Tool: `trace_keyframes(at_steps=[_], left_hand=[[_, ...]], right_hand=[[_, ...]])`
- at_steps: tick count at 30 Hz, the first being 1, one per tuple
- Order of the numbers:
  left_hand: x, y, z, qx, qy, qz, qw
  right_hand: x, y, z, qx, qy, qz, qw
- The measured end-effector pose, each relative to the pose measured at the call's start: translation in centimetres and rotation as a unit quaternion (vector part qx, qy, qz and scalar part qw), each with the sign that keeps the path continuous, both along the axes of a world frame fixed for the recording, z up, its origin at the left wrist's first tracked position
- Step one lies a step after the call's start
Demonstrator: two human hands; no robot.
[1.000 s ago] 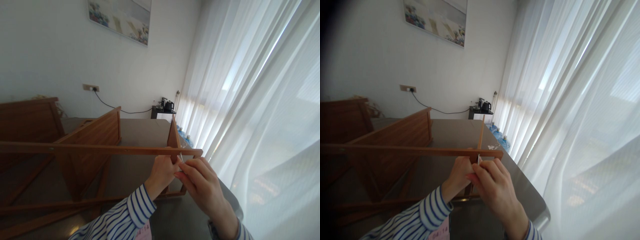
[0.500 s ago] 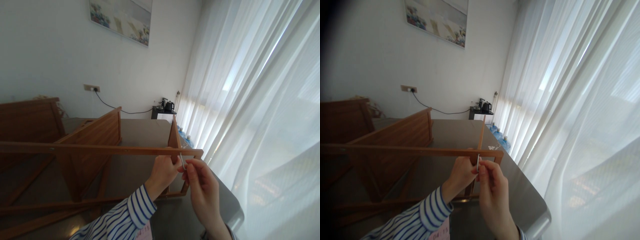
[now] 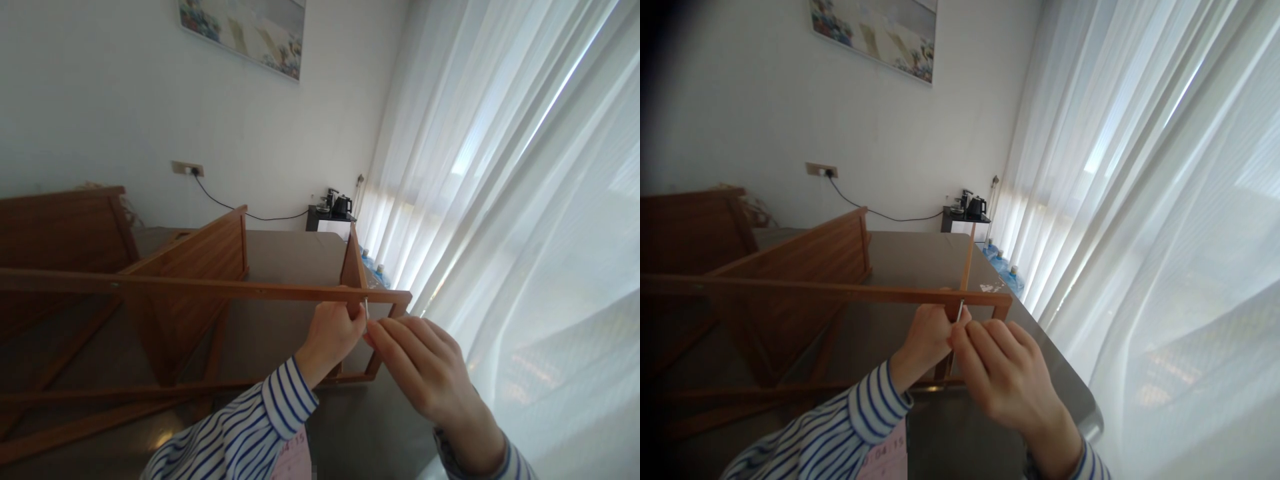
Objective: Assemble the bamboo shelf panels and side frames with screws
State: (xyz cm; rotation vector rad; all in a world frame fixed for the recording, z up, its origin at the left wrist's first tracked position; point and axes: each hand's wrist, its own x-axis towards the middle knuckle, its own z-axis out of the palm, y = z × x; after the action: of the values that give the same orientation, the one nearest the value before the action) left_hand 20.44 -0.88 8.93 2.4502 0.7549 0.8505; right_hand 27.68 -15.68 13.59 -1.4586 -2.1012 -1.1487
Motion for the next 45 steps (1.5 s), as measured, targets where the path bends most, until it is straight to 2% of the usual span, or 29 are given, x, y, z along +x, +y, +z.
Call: trace_keyframes(at_steps=[4,8,12,14,17,18,20,23,25,27,28,30,35,37,39,41,43,45], left_hand=[[0.0,-0.1,0.0,0.003,-0.004,0.005,1.000],[0.0,-0.1,0.1,-0.006,-0.027,0.011,1.000],[-0.1,-0.1,0.1,-0.013,-0.031,0.004,0.999],[-0.1,-0.2,0.2,-0.020,-0.022,-0.002,1.000],[-0.2,-0.3,0.5,-0.035,-0.018,0.008,0.999],[-0.2,-0.3,0.6,-0.040,-0.018,0.010,0.999],[-0.3,-0.3,0.7,-0.044,-0.012,0.001,0.999],[-0.4,-0.1,0.7,-0.037,-0.003,-0.018,0.999],[-0.5,0.0,0.4,-0.028,-0.006,-0.026,0.999],[-0.5,0.2,0.0,-0.020,-0.008,-0.041,0.999],[-0.4,0.3,-0.1,-0.017,-0.008,-0.050,0.999],[-0.4,0.5,-0.3,-0.023,-0.006,-0.063,0.998],[-0.3,0.4,0.0,-0.045,-0.005,-0.047,0.998],[-0.3,0.3,0.1,-0.041,-0.003,-0.044,0.998],[-0.4,0.3,0.0,-0.040,-0.006,-0.056,0.998],[-0.4,0.3,0.0,-0.034,-0.016,-0.062,0.997],[-0.4,0.3,0.0,-0.023,-0.021,-0.053,0.998],[-0.4,0.2,0.2,-0.015,-0.011,-0.045,0.999]], right_hand=[[-0.1,-0.2,0.3,0.019,-0.062,-0.028,0.997],[-0.3,-0.4,0.3,0.061,-0.064,-0.047,0.995],[-0.5,-0.5,0.0,0.049,-0.054,-0.043,0.996],[-0.6,-0.3,-0.7,0.042,-0.004,-0.030,0.999],[-1.3,0.4,-2.0,0.062,0.177,-0.019,0.982],[-1.7,0.7,-2.4,0.070,0.252,-0.020,0.965],[-2.5,1.3,-2.9,0.072,0.407,-0.015,0.911],[-3.6,1.9,-3.0,0.031,0.615,0.016,0.788],[-3.8,2.1,-3.1,0.011,0.696,0.039,0.717],[-3.7,2.2,-3.3,0.004,0.726,0.060,0.685],[-3.6,2.2,-3.5,-0.002,0.727,0.068,0.684],[-3.2,2.1,-3.9,-0.016,0.699,0.075,0.711],[-1.8,1.7,-3.9,-0.004,0.477,0.048,0.878],[-1.4,1.7,-3.3,0.014,0.385,0.038,0.922],[-1.1,1.7,-2.6,0.033,0.318,0.024,0.947],[-1.2,1.7,-2.0,0.035,0.288,0.018,0.957],[-1.4,1.8,-1.7,0.023,0.303,0.019,0.953],[-1.8,2.0,-1.6,0.015,0.351,0.019,0.936]])
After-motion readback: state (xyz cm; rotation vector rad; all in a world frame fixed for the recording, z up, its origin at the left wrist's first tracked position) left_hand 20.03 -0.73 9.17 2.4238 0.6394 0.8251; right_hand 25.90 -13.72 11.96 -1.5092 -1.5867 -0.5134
